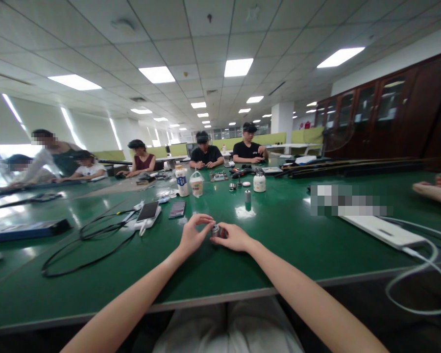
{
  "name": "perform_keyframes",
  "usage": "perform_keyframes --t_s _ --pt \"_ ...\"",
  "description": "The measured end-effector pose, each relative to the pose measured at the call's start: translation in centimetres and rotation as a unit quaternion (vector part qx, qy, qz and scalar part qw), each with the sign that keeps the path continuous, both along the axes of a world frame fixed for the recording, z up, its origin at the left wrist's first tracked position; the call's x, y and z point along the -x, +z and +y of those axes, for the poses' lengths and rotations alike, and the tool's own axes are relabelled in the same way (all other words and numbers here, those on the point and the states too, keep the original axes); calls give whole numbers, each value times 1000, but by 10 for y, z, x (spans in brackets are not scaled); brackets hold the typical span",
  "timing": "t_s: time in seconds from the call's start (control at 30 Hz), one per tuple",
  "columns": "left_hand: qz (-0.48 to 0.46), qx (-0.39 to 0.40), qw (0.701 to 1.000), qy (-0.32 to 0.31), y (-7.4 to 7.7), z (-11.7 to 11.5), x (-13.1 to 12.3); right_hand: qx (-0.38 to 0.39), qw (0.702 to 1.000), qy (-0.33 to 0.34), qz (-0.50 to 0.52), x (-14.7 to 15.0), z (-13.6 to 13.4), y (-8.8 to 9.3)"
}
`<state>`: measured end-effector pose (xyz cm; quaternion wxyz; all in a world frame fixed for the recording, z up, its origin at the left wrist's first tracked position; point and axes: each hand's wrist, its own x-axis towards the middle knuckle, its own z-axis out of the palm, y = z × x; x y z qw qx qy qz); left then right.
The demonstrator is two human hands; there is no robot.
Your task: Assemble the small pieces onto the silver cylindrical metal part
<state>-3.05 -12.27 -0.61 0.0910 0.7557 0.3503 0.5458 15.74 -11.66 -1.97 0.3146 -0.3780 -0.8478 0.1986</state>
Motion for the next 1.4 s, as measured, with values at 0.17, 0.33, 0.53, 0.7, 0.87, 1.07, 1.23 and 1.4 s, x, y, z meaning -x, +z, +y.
perform_keyframes --t_s 0.17,0.33,0.53,0.7,0.87,1.07,1.23,1.4 --pt "14 26 999 -21 0 -3 -1 -2 1000 -3 0 0 0 0" --pt "33 43 998 -39 2 -5 -2 -6 1000 -8 0 0 1 -1" --pt "50 39 997 -37 5 -9 -3 -3 1000 -2 -1 0 0 0" --pt "58 21 998 8 11 -14 -2 0 1000 -4 -3 0 -1 1" --pt "56 24 998 19 14 -15 -1 4 1000 -5 -6 0 -1 2" --pt "44 54 997 -16 7 -11 -1 5 1000 -8 -7 0 1 -1" --pt "39 60 997 -27 4 -7 -2 7 1000 -16 -7 0 3 -3" --pt "46 39 998 -3 8 -9 -3 8 1000 -11 -7 0 1 0"
